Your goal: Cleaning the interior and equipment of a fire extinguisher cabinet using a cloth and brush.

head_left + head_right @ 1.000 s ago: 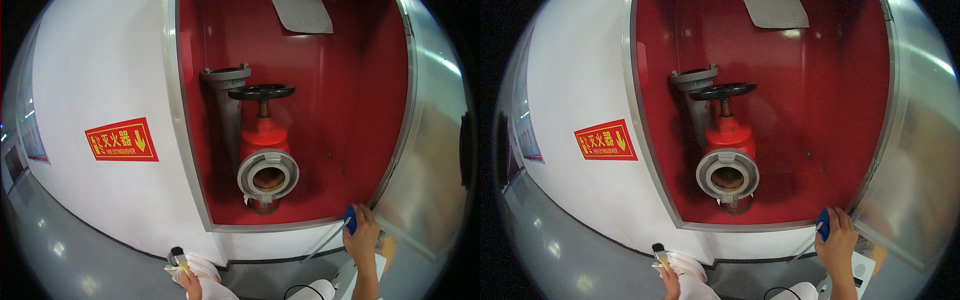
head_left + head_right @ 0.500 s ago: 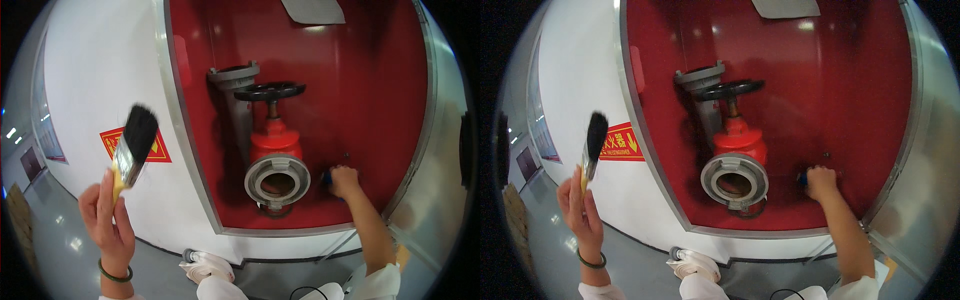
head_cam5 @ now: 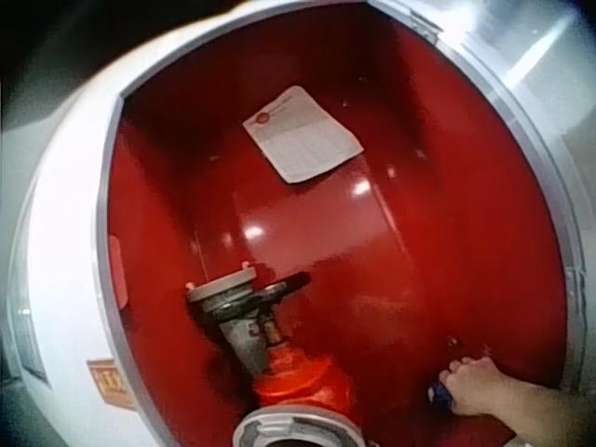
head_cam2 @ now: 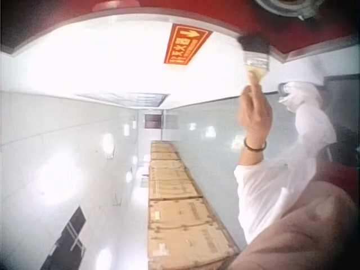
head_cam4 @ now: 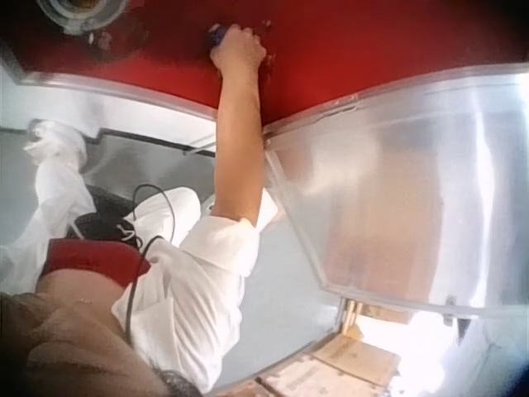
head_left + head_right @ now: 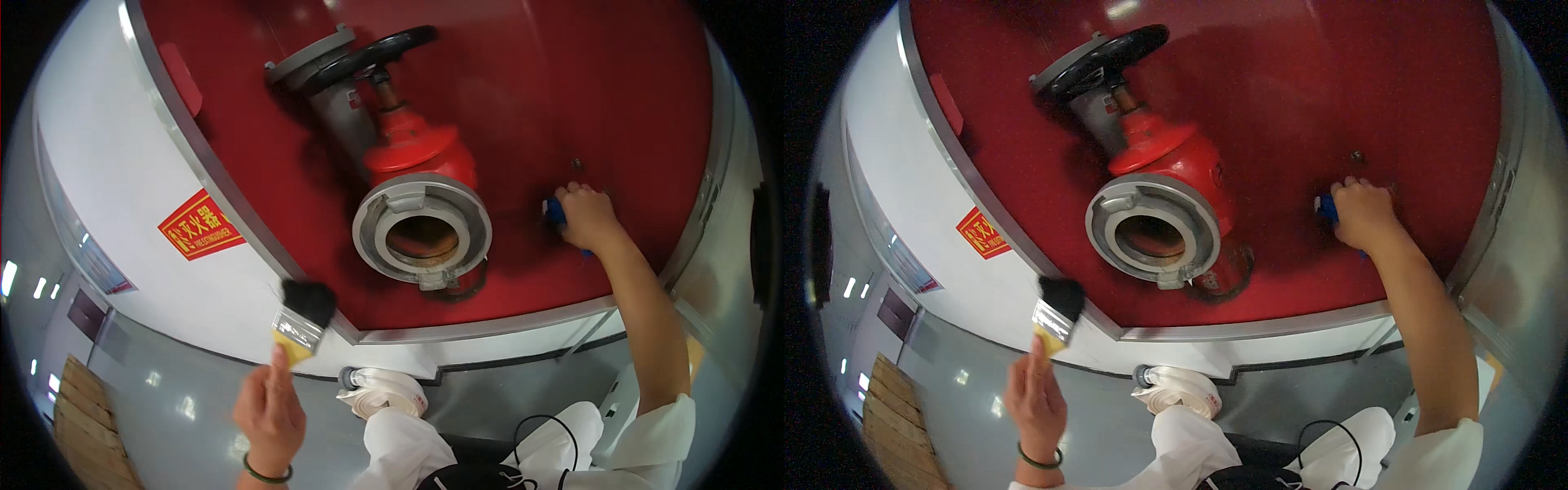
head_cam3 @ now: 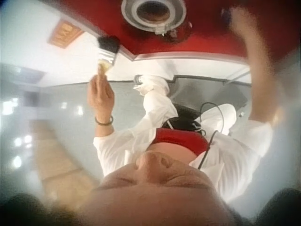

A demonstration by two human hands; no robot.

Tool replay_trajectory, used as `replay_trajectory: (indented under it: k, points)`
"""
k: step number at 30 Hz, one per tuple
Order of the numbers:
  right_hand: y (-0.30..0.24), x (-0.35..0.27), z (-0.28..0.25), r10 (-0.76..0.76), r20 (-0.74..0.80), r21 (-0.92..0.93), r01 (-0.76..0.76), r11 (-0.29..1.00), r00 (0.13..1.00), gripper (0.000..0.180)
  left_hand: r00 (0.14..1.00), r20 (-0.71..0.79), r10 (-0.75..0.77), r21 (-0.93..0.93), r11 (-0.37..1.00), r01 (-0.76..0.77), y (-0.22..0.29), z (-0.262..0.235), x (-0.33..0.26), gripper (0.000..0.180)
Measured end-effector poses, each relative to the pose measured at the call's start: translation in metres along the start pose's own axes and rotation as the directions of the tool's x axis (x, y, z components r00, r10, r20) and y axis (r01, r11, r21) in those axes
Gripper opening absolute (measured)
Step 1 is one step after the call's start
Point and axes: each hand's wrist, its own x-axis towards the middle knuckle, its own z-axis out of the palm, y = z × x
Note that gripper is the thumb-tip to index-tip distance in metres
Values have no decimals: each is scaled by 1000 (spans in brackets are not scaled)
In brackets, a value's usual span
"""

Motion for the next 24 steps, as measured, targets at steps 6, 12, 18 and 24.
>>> replay_trajectory:
  k: [6,12,18,24]
  points:
    - [5,0,19,-27,-82,5,27,1000,996,45,999,18,50,55,997,-50,-6,-28,8,47]
    - [4,-6,9,-34,-77,25,36,999,996,38,987,-153,44,53,998,-36,-1,-17,40,44]
    - [4,3,12,-20,-35,27,21,999,999,45,998,64,-10,2,1000,10,14,11,-27,49]
    - [4,0,13,-36,-66,25,38,999,997,39,988,144,-58,-66,996,68,17,7,-49,49]
